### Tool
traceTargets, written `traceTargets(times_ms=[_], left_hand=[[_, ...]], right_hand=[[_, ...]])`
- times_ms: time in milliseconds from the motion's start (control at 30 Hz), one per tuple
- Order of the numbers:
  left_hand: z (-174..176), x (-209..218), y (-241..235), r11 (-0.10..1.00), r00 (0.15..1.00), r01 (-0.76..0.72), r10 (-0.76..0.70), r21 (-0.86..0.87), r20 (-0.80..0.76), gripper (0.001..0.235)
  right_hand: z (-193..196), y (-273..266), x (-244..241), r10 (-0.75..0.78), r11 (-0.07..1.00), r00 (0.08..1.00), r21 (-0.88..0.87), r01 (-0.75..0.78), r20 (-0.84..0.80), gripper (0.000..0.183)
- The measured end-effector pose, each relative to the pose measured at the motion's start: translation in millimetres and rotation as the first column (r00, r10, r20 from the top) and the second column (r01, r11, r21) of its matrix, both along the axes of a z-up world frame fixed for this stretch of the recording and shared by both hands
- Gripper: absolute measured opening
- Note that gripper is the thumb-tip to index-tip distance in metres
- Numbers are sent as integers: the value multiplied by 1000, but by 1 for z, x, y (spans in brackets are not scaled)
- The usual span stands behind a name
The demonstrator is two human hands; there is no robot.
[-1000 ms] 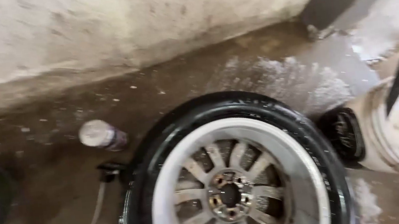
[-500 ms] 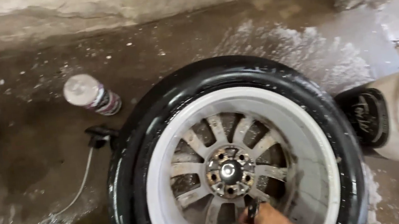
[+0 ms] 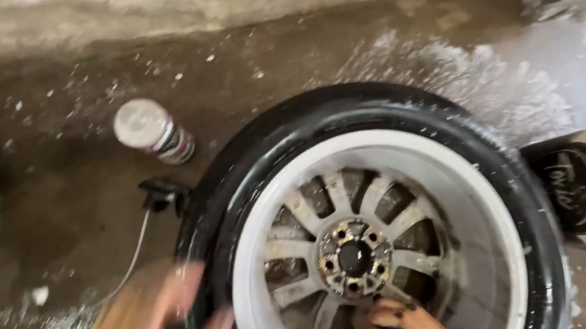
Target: The person pours a cleaning solution from a bottle onto a car wheel and scrubs the rim and spokes with a brush. They continue to scrub the wheel thoroughly, focusing on the inner barrel and the center hub area.
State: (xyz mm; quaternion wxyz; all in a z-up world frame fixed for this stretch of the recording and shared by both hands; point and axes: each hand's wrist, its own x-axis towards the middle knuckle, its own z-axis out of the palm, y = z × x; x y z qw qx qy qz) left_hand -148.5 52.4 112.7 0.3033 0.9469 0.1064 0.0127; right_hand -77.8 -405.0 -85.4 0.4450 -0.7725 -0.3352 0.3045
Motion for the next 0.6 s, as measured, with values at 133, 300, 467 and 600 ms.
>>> traceTargets(times_ms=[133,300,467,600], left_hand=[[-53,115,-25,989,1000,-17,20,146,-15,81],[-90,131,-24,949,999,-5,19,315,-42,91],[-81,139,-19,930,985,70,-8,360,-172,94],[-88,132,-20,932,999,41,-31,359,-33,93]], right_hand=[[30,15,22,-16,889,952,-440,-126,-306,13],[1,11,1,33,984,972,179,10,-232,13],[49,39,43,179,922,922,-269,-279,-342,48],[46,34,21,167,985,945,89,-148,-280,10]])
